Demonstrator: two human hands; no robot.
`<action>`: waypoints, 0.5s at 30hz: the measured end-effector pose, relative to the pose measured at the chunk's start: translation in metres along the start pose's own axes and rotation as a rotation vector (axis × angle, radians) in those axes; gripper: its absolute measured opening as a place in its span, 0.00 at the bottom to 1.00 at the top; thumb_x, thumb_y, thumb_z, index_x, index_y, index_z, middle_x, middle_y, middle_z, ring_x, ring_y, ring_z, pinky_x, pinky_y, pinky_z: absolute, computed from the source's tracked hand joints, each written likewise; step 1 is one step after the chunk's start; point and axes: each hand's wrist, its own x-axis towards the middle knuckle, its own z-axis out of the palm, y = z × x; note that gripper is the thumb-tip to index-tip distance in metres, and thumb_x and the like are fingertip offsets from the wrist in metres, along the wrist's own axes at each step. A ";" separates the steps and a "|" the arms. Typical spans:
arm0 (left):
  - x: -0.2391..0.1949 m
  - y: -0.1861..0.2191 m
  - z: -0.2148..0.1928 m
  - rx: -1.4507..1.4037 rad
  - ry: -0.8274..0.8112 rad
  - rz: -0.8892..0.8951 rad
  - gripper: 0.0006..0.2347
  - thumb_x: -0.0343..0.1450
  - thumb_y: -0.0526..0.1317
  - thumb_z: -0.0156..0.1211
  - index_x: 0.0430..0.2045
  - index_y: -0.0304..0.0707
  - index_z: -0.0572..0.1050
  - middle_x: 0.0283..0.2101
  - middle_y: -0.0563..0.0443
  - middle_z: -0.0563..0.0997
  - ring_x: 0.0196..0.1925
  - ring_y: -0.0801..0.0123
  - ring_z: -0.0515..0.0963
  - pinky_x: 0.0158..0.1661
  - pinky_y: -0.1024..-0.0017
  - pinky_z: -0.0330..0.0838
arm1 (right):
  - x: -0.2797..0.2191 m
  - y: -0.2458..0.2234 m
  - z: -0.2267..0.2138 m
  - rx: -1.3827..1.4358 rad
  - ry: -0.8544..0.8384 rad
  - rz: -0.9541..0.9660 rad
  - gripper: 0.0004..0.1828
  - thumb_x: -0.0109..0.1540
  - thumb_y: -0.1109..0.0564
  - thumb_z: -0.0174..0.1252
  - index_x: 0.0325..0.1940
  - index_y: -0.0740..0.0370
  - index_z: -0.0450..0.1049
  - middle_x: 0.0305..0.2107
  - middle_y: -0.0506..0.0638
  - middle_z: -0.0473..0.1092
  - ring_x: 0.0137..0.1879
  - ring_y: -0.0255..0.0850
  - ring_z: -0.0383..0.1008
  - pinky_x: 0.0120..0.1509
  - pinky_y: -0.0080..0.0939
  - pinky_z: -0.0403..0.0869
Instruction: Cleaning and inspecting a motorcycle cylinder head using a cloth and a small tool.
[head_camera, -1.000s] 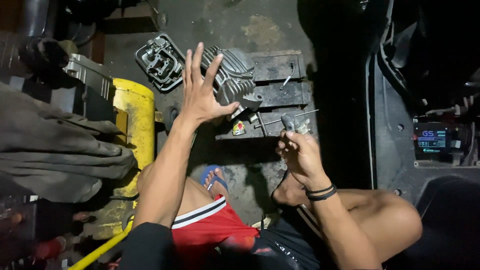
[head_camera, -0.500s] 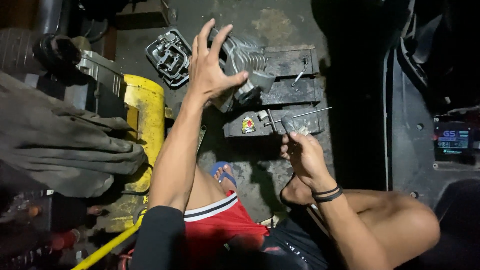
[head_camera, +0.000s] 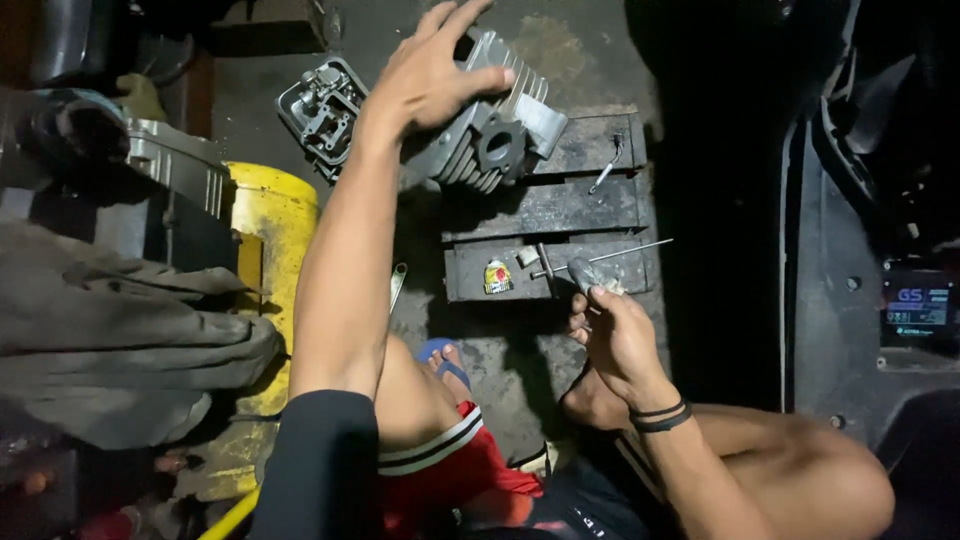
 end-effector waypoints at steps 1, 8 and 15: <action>0.008 0.000 0.001 -0.002 -0.003 0.001 0.39 0.64 0.62 0.68 0.70 0.56 0.59 0.73 0.41 0.60 0.67 0.39 0.69 0.60 0.45 0.66 | 0.001 0.000 -0.001 0.001 0.004 0.000 0.08 0.69 0.57 0.51 0.42 0.65 0.71 0.34 0.55 0.71 0.34 0.40 0.69 0.36 0.34 0.68; 0.043 0.029 -0.009 -0.027 -0.170 -0.045 0.33 0.65 0.62 0.58 0.65 0.51 0.67 0.66 0.47 0.71 0.60 0.49 0.74 0.55 0.54 0.69 | 0.006 -0.002 -0.004 0.006 0.040 0.008 0.10 0.69 0.56 0.52 0.42 0.66 0.73 0.33 0.55 0.72 0.34 0.41 0.70 0.37 0.36 0.68; 0.074 0.083 -0.010 0.162 -0.556 -0.145 0.32 0.62 0.63 0.53 0.64 0.63 0.69 0.63 0.58 0.74 0.55 0.52 0.77 0.53 0.50 0.73 | 0.003 -0.009 -0.007 0.049 0.043 -0.008 0.11 0.69 0.56 0.51 0.41 0.68 0.73 0.33 0.57 0.72 0.35 0.43 0.69 0.41 0.38 0.67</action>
